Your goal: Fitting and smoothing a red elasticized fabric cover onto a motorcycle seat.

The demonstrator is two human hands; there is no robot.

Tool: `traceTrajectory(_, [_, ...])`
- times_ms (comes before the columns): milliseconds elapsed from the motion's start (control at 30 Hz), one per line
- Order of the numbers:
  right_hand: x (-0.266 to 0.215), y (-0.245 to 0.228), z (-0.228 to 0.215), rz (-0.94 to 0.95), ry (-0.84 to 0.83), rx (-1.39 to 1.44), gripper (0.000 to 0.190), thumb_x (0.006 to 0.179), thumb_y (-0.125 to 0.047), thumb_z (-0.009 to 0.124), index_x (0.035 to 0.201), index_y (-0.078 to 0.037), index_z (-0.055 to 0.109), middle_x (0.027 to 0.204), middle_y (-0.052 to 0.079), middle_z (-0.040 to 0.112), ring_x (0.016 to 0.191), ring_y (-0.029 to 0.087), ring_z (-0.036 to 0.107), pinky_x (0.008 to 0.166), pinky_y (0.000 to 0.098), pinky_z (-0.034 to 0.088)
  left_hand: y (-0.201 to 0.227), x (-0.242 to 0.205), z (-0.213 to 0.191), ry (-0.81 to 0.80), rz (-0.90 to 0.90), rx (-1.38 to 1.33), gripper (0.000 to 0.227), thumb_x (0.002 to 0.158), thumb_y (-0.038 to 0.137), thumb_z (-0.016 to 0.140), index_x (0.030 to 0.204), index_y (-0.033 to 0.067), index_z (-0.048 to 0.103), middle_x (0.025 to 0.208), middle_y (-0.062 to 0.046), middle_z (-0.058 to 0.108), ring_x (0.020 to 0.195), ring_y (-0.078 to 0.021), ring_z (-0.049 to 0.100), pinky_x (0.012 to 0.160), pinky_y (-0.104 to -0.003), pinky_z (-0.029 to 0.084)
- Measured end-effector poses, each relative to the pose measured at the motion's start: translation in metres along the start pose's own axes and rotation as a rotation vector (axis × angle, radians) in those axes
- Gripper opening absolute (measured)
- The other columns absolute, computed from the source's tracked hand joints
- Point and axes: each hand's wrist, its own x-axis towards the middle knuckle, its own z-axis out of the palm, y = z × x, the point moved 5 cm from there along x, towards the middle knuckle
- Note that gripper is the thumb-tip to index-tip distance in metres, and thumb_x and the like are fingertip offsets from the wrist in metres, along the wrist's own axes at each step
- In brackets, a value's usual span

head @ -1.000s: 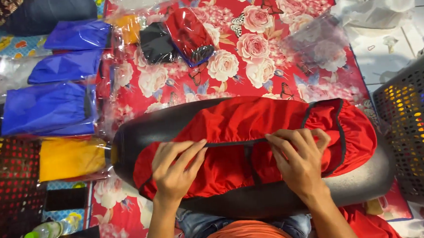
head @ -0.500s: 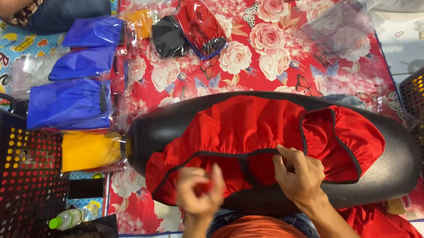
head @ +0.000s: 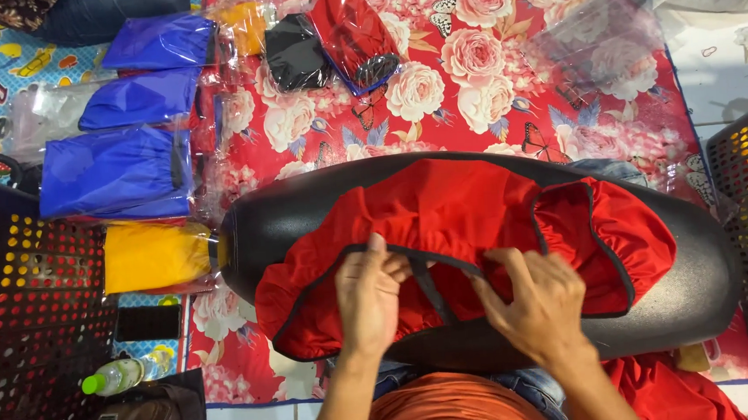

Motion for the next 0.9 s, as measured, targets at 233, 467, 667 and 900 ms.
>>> traceTrajectory(233, [0.014, 0.082, -0.031, 0.150, -0.225, -0.493, 0.048, 0.080, -0.051, 0.075, 0.123, -0.031, 0.072, 0.105, -0.003, 0.079, 0.088, 0.024, 0.074, 0.082, 0.0398, 0.051, 0.089, 0.020, 0.040, -0.085, 0.253, 0.236, 0.038, 0.097, 0.027, 0.066, 0.075, -0.0025, 0.059, 0.069, -0.017, 0.064, 0.063, -0.0334, 0.073, 0.048, -0.052, 0.068])
traceTrajectory(467, [-0.011, 0.107, -0.097, 0.023, 0.625, 0.094, 0.022, 0.115, 0.044, 0.066, 0.134, 0.042, 0.057, 0.126, 0.048, 0.061, 0.116, 0.052, 0.061, 0.103, 0.0566, 0.050, 0.129, 0.008, 0.088, -0.110, 0.317, 0.361, 0.041, 0.095, 0.030, 0.066, 0.074, -0.0035, 0.058, 0.065, -0.024, 0.065, 0.053, -0.0432, 0.074, 0.040, -0.041, 0.062])
traceTrajectory(667, [-0.056, 0.176, -0.092, 0.549, 0.760, 0.302, 0.023, 0.113, 0.001, 0.046, 0.131, 0.000, 0.060, 0.121, 0.010, 0.058, 0.115, 0.023, 0.057, 0.108, 0.0336, 0.046, 0.053, -0.020, 0.083, -0.162, 0.048, 0.392, 0.043, 0.099, 0.028, 0.060, 0.081, -0.0115, 0.058, 0.075, -0.033, 0.072, 0.078, -0.0463, 0.082, 0.059, -0.041, 0.070])
traceTrajectory(900, [-0.032, 0.063, -0.087, 0.264, -0.089, -0.343, 0.102, 0.073, -0.017, 0.079, 0.163, 0.004, 0.037, 0.165, 0.035, 0.033, 0.152, 0.058, 0.025, 0.117, 0.0705, 0.025, 0.018, -0.026, 0.060, -0.100, -0.101, 0.576, 0.051, 0.096, 0.033, 0.060, 0.088, -0.0145, 0.075, 0.089, -0.029, 0.081, 0.077, -0.0332, 0.083, 0.070, -0.030, 0.066])
